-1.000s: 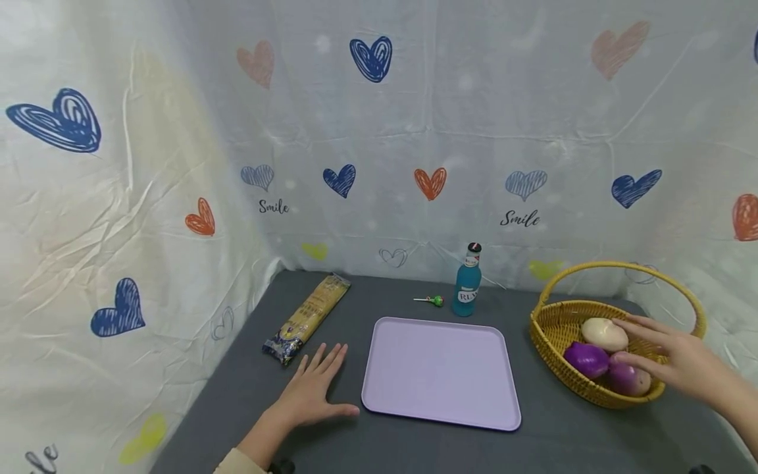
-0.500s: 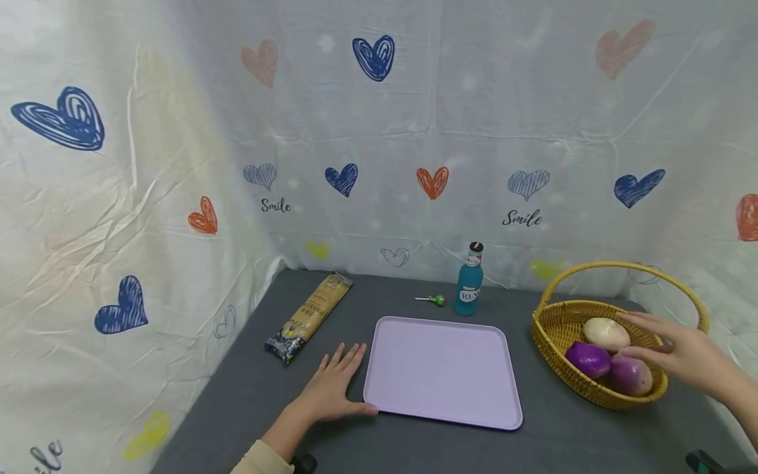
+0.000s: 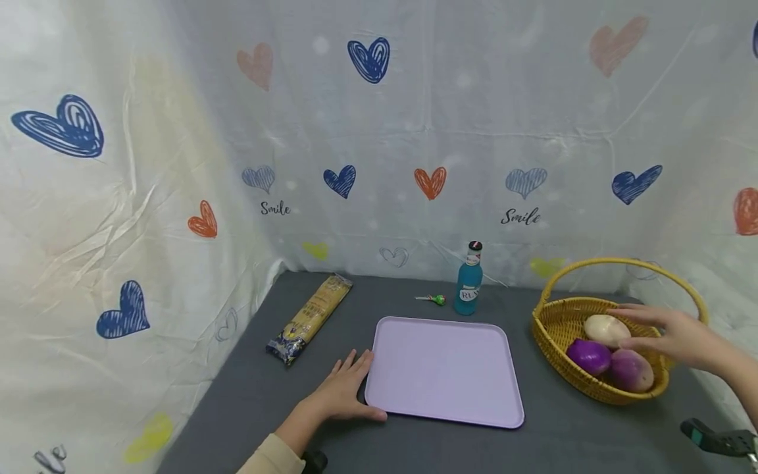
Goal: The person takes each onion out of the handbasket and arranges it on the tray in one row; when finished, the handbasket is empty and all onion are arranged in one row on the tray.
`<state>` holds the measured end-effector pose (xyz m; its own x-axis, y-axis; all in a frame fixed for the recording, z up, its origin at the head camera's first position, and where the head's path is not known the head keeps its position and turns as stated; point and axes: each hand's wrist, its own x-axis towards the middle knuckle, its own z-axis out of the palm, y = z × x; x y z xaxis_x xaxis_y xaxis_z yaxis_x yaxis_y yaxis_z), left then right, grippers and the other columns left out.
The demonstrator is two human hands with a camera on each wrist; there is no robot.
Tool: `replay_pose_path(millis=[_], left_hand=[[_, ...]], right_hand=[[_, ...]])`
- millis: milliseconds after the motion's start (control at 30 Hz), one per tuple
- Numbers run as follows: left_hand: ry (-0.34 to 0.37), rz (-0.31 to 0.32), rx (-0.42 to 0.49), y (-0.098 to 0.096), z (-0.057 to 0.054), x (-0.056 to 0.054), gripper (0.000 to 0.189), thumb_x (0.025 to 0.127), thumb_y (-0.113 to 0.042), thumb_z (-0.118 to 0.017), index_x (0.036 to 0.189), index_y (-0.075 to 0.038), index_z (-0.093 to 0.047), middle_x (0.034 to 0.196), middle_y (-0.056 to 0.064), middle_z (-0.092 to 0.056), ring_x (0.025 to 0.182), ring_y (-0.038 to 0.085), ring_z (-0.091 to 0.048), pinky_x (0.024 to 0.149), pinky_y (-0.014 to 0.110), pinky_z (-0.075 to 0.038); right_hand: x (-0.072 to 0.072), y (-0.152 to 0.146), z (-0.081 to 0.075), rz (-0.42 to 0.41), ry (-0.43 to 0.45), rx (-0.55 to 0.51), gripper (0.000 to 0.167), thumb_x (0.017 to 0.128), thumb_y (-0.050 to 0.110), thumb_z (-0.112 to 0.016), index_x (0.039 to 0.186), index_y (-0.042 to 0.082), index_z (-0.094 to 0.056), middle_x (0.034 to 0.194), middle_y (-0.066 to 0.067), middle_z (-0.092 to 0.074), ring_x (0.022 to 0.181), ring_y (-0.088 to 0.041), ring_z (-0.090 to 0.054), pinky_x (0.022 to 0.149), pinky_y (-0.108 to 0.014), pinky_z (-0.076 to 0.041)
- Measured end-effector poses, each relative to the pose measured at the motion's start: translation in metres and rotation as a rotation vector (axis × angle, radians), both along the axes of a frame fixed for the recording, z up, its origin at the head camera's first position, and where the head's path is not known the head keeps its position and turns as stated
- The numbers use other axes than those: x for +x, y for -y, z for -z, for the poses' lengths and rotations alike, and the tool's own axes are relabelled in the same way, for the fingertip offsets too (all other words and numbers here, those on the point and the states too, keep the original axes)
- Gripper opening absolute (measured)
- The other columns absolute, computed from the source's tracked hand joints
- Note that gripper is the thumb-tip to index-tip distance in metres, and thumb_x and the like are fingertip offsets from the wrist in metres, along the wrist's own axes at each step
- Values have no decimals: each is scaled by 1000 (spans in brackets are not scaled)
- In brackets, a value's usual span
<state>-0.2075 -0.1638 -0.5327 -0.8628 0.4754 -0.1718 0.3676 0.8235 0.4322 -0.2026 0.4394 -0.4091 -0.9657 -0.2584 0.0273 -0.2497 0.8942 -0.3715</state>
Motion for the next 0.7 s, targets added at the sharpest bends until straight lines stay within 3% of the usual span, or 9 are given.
replay_pose_path(millis=[133,233,333,467,700], left_hand=[[49,-1,2,-5,2,2,129,68,-76,-76,162,-8,-19,168,10,-22,156,40,-13,121,66,-14],[46,-19,-8,-5,2,3,126,70,-72,-77,162,-7,-21,168,10,-23,156,39,-14,121,65,-15],[45,-21,8,-5,1,3,123,72,-69,-78,161,-6,-21,168,11,-22,155,40,-14,121,64,-16],[52,-8,49,-5,-2,4,123,73,-67,-80,160,-3,-21,168,15,-22,155,42,-13,120,66,-16],[60,-4,55,-5,-4,3,121,74,-63,-81,160,-2,-22,168,15,-22,155,42,-13,120,66,-16]], right_hand=[[-6,-3,0,-56,12,9,61,85,30,-81,133,-3,-63,139,-42,-48,118,-66,-48,84,-67,-50],[-12,-5,0,-95,15,22,54,85,29,-81,130,3,-68,138,-40,-51,116,-62,-53,82,-55,-57],[-16,-7,0,-116,53,18,51,86,30,-80,130,8,-69,140,-40,-49,117,-63,-53,81,-53,-57],[-21,-10,1,-126,102,-8,50,87,29,-78,131,8,-68,142,-42,-44,119,-65,-49,84,-62,-53],[-31,-16,5,-130,177,-29,57,90,31,-76,137,3,-62,145,-43,-40,123,-68,-42,88,-68,-49]])
